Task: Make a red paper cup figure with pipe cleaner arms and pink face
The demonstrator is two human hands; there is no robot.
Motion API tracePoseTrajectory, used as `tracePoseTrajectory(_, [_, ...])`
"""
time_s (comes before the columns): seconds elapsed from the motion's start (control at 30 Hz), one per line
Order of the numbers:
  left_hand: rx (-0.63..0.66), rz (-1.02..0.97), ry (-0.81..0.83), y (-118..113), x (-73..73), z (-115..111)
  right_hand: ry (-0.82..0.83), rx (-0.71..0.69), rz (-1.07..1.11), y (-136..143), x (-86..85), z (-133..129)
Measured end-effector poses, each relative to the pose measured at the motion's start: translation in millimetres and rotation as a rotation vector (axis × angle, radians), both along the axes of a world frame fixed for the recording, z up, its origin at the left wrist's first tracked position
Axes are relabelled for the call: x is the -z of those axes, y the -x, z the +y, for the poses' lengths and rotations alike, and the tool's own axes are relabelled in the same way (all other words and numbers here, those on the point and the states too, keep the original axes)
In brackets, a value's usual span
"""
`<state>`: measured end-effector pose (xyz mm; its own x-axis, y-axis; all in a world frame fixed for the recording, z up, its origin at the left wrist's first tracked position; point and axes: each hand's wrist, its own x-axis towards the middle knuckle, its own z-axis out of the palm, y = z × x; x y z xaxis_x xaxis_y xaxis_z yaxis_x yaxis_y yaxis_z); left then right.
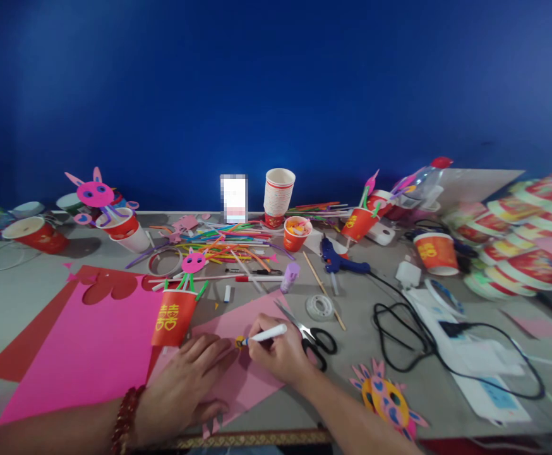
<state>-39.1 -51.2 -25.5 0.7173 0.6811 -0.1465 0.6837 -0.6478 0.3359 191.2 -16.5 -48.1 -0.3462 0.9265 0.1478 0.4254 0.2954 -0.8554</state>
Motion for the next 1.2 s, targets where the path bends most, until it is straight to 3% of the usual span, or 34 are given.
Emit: tracePoseTrajectory(1.2, [0.000,0.012,-0.017,0.8,1.7,-1.2,-0.031,-0.012,-0.020,0.9,-0.7,0.2])
